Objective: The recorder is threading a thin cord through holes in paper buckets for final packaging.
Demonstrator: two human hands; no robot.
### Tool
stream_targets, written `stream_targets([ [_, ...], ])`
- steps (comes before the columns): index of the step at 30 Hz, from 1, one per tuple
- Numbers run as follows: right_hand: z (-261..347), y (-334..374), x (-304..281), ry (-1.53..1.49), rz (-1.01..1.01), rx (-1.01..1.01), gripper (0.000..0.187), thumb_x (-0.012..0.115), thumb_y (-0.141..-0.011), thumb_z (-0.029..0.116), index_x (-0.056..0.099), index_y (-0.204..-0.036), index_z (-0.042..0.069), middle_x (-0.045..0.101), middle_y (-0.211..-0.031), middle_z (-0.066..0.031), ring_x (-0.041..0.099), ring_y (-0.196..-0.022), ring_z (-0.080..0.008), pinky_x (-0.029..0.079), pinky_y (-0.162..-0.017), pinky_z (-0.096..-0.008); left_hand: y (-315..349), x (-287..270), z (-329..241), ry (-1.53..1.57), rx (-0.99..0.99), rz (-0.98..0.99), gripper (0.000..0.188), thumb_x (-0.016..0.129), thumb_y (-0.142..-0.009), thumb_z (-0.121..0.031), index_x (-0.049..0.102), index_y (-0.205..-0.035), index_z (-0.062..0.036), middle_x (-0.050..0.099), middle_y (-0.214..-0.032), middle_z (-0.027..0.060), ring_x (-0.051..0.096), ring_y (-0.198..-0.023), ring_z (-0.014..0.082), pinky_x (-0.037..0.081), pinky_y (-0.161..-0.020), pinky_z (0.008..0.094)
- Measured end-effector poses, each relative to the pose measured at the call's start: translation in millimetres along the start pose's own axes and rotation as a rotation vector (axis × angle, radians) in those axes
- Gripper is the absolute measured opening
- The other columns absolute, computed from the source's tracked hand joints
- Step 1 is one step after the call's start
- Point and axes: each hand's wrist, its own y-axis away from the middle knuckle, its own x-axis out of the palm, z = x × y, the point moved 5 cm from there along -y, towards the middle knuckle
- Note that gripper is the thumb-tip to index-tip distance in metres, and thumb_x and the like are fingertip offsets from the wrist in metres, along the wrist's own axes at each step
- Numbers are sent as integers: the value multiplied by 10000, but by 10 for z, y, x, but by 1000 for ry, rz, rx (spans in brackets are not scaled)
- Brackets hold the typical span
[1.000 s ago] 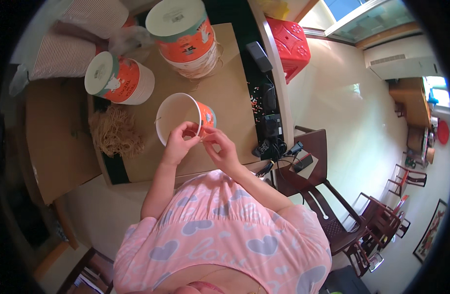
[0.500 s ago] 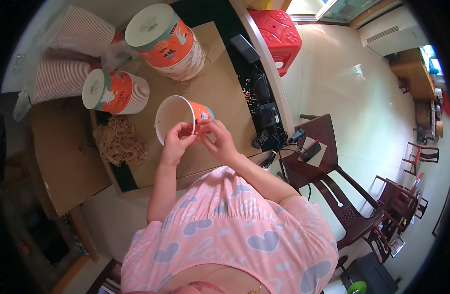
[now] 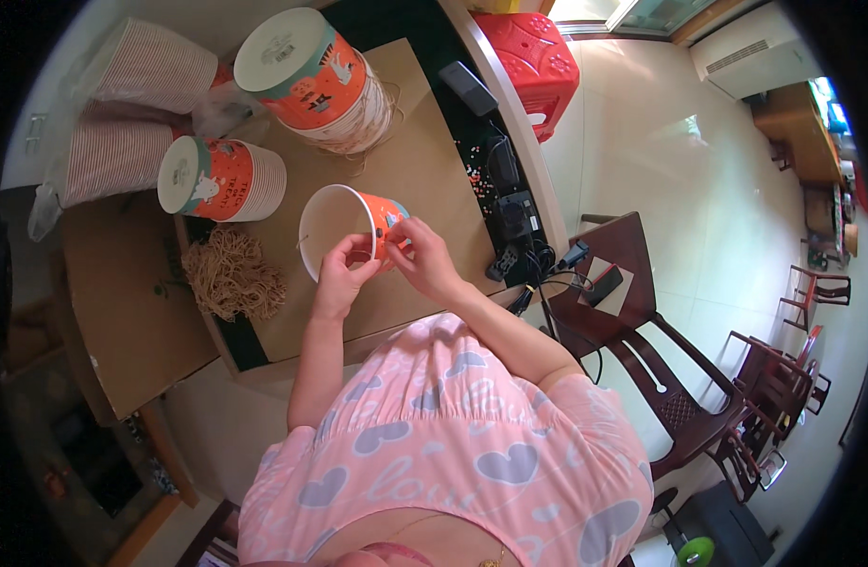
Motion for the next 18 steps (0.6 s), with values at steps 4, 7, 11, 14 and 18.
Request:
stream_targets([
  [4, 39, -12, -2, 71, 39, -38, 103, 624, -817, 0, 553, -891, 11, 555, -902, -87, 596, -798, -195, 521, -670, -280, -12, -6, 34, -44, 11, -2, 290, 686, -761, 20, 622, -1044, 8, 667, -917, 32, 606, -759, 84, 497, -709, 237],
  [7, 74, -21, 4, 94, 57, -29, 104, 618, -811, -21, 561, -889, 16, 559, -905, -75, 594, -814, -179, 520, -678, -266, -21, -14, 100, -4, 11, -2, 290, 694, -763, 12, 624, -1045, 5, 667, -908, 28, 605, -747, 83, 494, -697, 236],
  [11, 58, -25, -9, 131, 45, -20, 102, 619, -809, -19, 564, -885, 20, 557, -884, -75, 594, -792, -180, 518, -669, -268, -20, 4, 83, -33, 22, -2, 289, 690, -767, 12, 622, -1047, 5, 668, -906, 29, 605, -748, 84, 496, -696, 240],
  [14, 61, -26, -29, 137, 42, -21, 99, 618, -808, -20, 563, -879, 21, 558, -883, -77, 597, -782, -186, 517, -660, -274, -27, 31, 51, -87, 36, 3, 284, 689, -770, 7, 622, -1046, 1, 667, -902, 29, 606, -748, 87, 497, -696, 241],
  [18, 123, -26, -14, 131, 61, -11, 111, 625, -806, -17, 571, -896, 18, 556, -884, -83, 598, -777, -193, 514, -653, -280, -1, 33, 21, -109, 30, 4, 265, 675, -788, -15, 622, -1047, 2, 666, -909, 32, 609, -756, 93, 499, -700, 245],
])
